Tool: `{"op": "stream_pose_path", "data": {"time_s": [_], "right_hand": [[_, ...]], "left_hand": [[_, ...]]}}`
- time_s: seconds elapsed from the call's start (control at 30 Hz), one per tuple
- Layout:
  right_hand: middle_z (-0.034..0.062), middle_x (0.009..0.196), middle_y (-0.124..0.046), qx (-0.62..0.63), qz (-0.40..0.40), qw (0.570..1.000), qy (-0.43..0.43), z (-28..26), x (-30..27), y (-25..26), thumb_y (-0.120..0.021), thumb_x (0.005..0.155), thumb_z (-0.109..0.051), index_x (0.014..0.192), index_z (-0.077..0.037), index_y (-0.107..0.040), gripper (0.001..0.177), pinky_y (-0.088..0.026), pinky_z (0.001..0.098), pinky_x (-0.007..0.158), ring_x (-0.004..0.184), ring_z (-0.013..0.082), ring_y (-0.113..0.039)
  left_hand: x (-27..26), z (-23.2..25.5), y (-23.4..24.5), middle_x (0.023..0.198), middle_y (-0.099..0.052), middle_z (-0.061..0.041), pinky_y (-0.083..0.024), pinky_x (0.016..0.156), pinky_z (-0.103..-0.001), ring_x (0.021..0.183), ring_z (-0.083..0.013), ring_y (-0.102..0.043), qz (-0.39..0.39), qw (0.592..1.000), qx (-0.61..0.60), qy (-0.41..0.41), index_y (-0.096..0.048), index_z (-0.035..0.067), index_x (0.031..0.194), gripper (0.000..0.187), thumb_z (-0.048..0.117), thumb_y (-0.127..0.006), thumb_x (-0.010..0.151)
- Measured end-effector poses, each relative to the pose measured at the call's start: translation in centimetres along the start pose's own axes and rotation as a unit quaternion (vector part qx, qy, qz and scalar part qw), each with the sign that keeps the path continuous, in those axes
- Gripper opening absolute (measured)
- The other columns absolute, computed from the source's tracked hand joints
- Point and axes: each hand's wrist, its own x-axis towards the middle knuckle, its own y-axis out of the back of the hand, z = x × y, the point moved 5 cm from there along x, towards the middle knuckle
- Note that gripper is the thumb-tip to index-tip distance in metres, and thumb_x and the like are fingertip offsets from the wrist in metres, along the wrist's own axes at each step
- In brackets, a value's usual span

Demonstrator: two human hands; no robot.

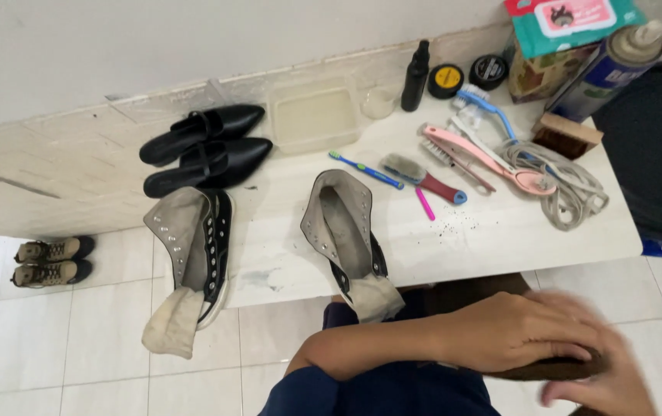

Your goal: The person scrubs a black high-top sneaker using a pink brush and a cloth, repeatedly dipping the brush into a water container and cleaning the interior and exterior surfaces. The person also wipes the shoe with a brown cloth and handles a second sneaker on the counter.

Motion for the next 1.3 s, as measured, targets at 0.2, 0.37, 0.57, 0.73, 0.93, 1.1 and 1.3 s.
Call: {"op": "stream_pose_path", "data": {"time_s": [0.2,0.37,0.57,0.73,0.93,1.1,1.3], "right_hand": [[0.0162,0.107,-0.073,0.137,0.078,0.981,-0.109,-1.2,0.8,-1.8,-0.073,0.069,0.001,0.113,0.004,-0.067,0.045,-0.050,0.0309,0.092,0.101,0.0201,-0.066],[0.0218,0.098,-0.079,0.160,0.062,0.979,-0.108,-16.0,6.5,-2.7,-0.050,0.075,0.009,0.112,0.007,-0.071,0.043,-0.060,0.0361,0.075,0.088,0.0273,-0.074],[0.0015,0.120,-0.074,0.006,-0.114,0.993,-0.025,-14.8,13.9,-10.5,-0.056,0.088,-0.013,0.123,-0.014,-0.064,0.036,-0.047,0.0287,0.098,0.112,0.0131,-0.066],[0.0285,0.113,-0.065,-0.018,-0.026,0.998,-0.059,-13.3,19.0,-14.4,-0.061,0.093,-0.017,0.130,-0.006,-0.055,0.039,-0.047,0.0611,0.090,0.110,0.0472,-0.061],[0.0391,0.121,-0.056,-0.024,-0.102,0.994,-0.043,-16.0,20.9,-16.9,-0.058,0.093,-0.019,0.130,-0.003,-0.040,0.044,-0.042,0.0665,0.098,0.117,0.0562,-0.052],[0.0362,0.134,-0.047,0.067,-0.206,0.974,0.065,-18.8,22.9,-21.3,-0.061,0.086,-0.010,0.138,-0.006,-0.038,0.057,-0.034,0.0625,0.106,0.128,0.0528,-0.041],[0.0179,0.112,-0.054,0.105,0.045,0.960,0.255,-22.4,19.7,-16.2,-0.063,0.087,0.001,0.118,0.000,-0.059,0.031,-0.046,0.0449,0.084,0.100,0.0369,-0.051]], "left_hand": [[-1.7,1.0,6.2,0.114,-0.068,-0.004,-0.051,0.093,-0.027,0.105,-0.0159,-0.066,0.174,0.981,-0.082,0.028,-0.062,0.014,0.116,0.015,0.021,-0.055,0.104],[-10.9,0.6,14.6,0.103,-0.063,-0.006,-0.050,0.077,-0.029,0.098,-0.0213,-0.063,0.550,0.818,0.167,-0.008,-0.059,0.010,0.103,0.013,0.008,-0.065,0.091],[-19.9,-4.3,15.5,0.099,-0.040,-0.008,-0.040,0.080,-0.034,0.082,-0.0216,-0.042,0.668,0.640,0.327,0.193,-0.041,0.006,0.099,0.047,0.018,-0.077,0.073],[-21.1,-8.5,15.9,0.114,-0.058,-0.021,-0.048,0.084,-0.047,0.099,-0.0414,-0.060,0.566,0.722,0.222,0.330,-0.058,-0.003,0.067,0.037,0.023,-0.062,0.092],[-19.0,-4.2,16.7,0.139,-0.049,-0.024,-0.027,0.113,-0.049,0.136,-0.0366,-0.041,0.676,0.732,0.092,-0.008,-0.059,-0.001,0.066,0.018,-0.001,-0.059,0.084],[-19.0,-1.4,17.5,0.139,-0.050,-0.026,-0.027,0.114,-0.047,0.135,-0.0353,-0.042,0.724,0.688,-0.014,-0.048,-0.069,-0.005,0.102,0.023,0.008,-0.056,0.088],[-18.7,0.3,17.4,0.138,-0.052,-0.025,-0.031,0.113,-0.045,0.132,-0.0337,-0.046,0.729,0.679,-0.064,-0.057,-0.069,-0.005,0.107,0.025,0.007,-0.058,0.088]]}}
